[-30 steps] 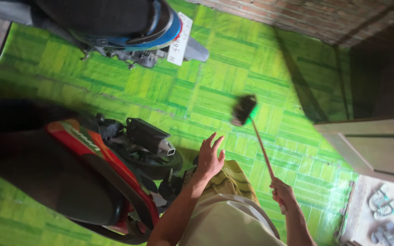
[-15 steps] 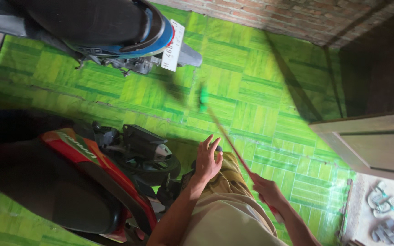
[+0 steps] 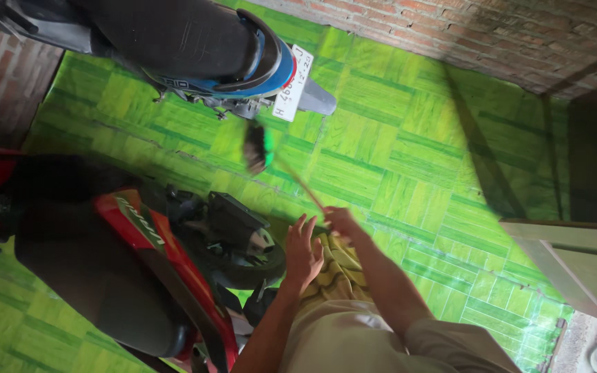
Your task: The person sweeps a green tiled floor using a broom, pushing debris toward an open doorway while holding a bundled cloth in their other hand. They move around a motorcycle and sweep dirt out of the entryway.
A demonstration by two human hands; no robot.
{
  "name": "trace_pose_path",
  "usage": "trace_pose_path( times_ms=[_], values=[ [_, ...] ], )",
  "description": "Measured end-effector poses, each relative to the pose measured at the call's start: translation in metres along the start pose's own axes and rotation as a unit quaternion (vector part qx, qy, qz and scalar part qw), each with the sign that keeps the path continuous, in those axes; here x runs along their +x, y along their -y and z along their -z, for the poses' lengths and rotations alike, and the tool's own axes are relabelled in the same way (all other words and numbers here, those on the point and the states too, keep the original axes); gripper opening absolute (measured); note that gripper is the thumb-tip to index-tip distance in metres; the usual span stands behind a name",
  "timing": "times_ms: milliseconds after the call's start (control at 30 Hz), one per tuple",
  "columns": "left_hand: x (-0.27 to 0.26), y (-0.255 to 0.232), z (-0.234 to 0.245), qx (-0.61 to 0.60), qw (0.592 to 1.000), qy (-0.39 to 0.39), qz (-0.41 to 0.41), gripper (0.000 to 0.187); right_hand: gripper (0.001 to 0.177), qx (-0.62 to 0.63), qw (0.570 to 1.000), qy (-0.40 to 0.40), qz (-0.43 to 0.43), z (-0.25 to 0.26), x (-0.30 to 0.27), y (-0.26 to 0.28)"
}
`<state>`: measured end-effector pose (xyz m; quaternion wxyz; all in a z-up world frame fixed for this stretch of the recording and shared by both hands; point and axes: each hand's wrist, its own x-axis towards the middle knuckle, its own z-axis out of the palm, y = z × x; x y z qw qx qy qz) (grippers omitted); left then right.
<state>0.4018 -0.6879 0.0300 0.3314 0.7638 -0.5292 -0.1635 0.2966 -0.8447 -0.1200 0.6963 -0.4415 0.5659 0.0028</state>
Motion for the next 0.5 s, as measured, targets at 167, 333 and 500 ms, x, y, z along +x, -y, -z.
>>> trace_pose_path(
  times_ms=[167,333,500],
  values=[
    [0.032,-0.014,-0.016,-0.021,0.999,0.044,0.015,0.061,0.016,0.154,0.974,-0.135,-0.096,0.105,-0.036,-0.016],
    [0.076,-0.035,-0.039,-0.049,0.994,0.096,-0.03,0.061,0.028,0.261,0.941,-0.198,-0.092,0.177,-0.141,-0.086],
    [0.108,-0.051,-0.069,-0.06,0.987,0.125,-0.081,0.062,0.025,0.205,0.923,-0.273,-0.178,0.182,-0.22,-0.125]
  ],
)
